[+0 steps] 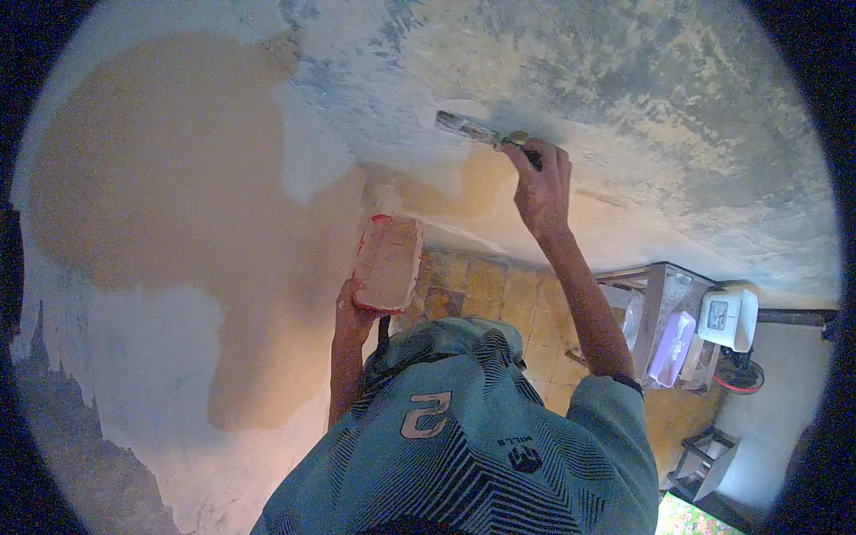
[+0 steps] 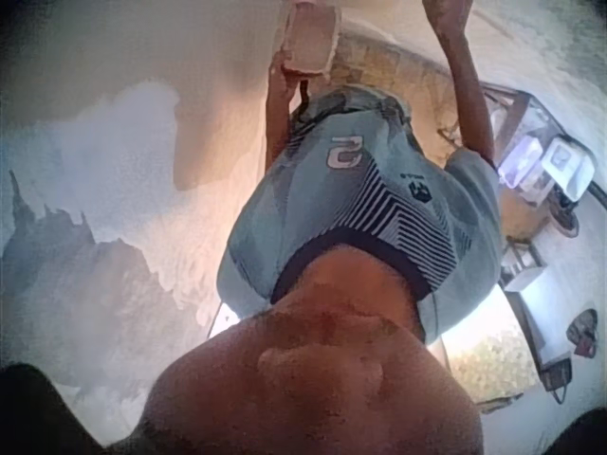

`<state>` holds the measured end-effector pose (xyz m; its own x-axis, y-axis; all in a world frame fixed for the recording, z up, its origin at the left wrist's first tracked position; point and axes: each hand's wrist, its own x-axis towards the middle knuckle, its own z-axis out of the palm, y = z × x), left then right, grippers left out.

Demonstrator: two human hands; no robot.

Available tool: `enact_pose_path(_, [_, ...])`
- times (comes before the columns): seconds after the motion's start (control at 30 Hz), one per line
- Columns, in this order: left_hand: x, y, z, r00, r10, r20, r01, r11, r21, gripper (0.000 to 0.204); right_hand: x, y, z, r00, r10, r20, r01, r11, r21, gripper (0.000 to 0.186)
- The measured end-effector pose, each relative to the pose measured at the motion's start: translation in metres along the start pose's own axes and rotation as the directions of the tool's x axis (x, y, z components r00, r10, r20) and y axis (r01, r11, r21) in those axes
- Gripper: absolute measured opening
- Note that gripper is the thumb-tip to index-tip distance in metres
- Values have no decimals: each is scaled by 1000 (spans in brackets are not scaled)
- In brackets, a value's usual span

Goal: The person patches and smooths a wall by applying filler putty from a container to the wall with a putty knife.

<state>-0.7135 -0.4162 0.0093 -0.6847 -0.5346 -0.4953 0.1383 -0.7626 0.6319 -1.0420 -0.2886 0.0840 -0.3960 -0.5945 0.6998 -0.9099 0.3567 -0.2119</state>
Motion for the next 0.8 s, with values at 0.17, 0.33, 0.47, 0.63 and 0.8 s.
enact_pose_path(0.17, [1, 2, -1, 1000, -6, 5, 6, 1000, 9, 71, -28, 45, -28, 998, 56, -6, -56, 995, -86, 36])
enact_pose_path(0.33, [3, 0, -2, 1000, -3, -17, 3, 1000, 21, 71, -32, 48, -59, 995, 66, -74, -75, 989, -125, 27])
enact_pose_path(0.47, [1, -1, 1, 1000, -23, 18, 23, 1000, 19, 73, -15, 18, -25, 999, 40, -10, -40, 999, 14, 34])
enact_pose_path(0.63, [-4, -2, 4, 1000, -25, -9, 25, 999, 24, 73, -12, 9, -4, 998, 57, 8, -57, 996, -69, 38])
enact_pose_path(0.8, [-3, -2, -1, 1000, -21, -13, 22, 999, 32, 71, -39, 43, -38, 995, 89, -54, -94, 991, -93, 34])
